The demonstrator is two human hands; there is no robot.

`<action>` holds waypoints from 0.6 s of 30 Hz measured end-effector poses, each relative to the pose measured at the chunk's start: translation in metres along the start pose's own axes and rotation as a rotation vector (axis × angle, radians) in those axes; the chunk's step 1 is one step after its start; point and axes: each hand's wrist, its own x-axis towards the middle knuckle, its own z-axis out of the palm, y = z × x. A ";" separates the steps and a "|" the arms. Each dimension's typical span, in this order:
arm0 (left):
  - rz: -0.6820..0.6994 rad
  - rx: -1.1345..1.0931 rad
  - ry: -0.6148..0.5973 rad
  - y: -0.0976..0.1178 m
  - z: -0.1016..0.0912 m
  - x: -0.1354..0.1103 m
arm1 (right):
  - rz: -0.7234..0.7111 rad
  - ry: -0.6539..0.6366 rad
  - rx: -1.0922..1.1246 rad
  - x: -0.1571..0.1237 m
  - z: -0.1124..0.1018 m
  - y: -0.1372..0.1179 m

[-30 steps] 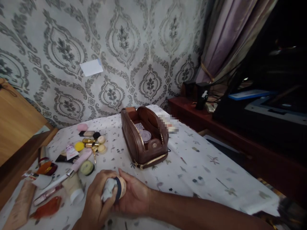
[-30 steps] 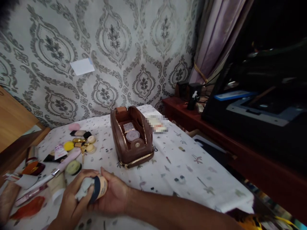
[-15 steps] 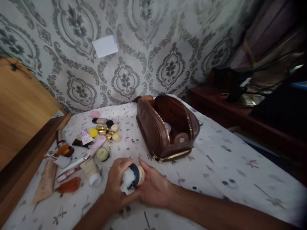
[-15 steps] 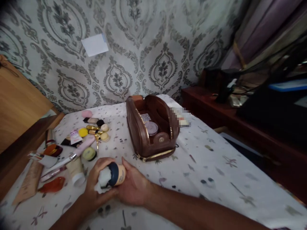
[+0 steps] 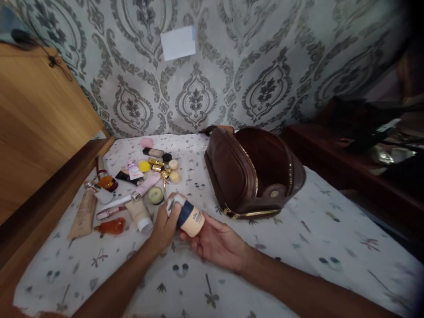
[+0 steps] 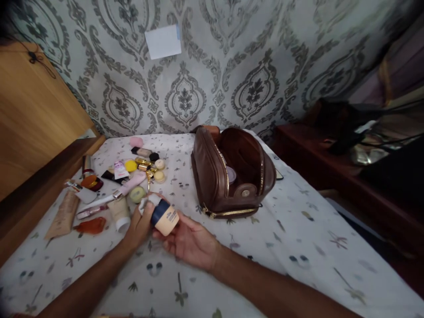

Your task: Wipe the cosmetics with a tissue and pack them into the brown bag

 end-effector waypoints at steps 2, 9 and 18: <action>0.009 -0.038 0.025 -0.001 0.001 0.000 | -0.028 0.027 0.021 0.000 -0.002 0.000; 0.117 0.032 -0.143 0.002 0.003 -0.004 | -0.107 0.039 0.089 0.002 -0.001 0.002; 0.497 0.399 -0.037 -0.004 -0.005 -0.003 | -0.075 -0.011 0.067 0.003 0.002 -0.001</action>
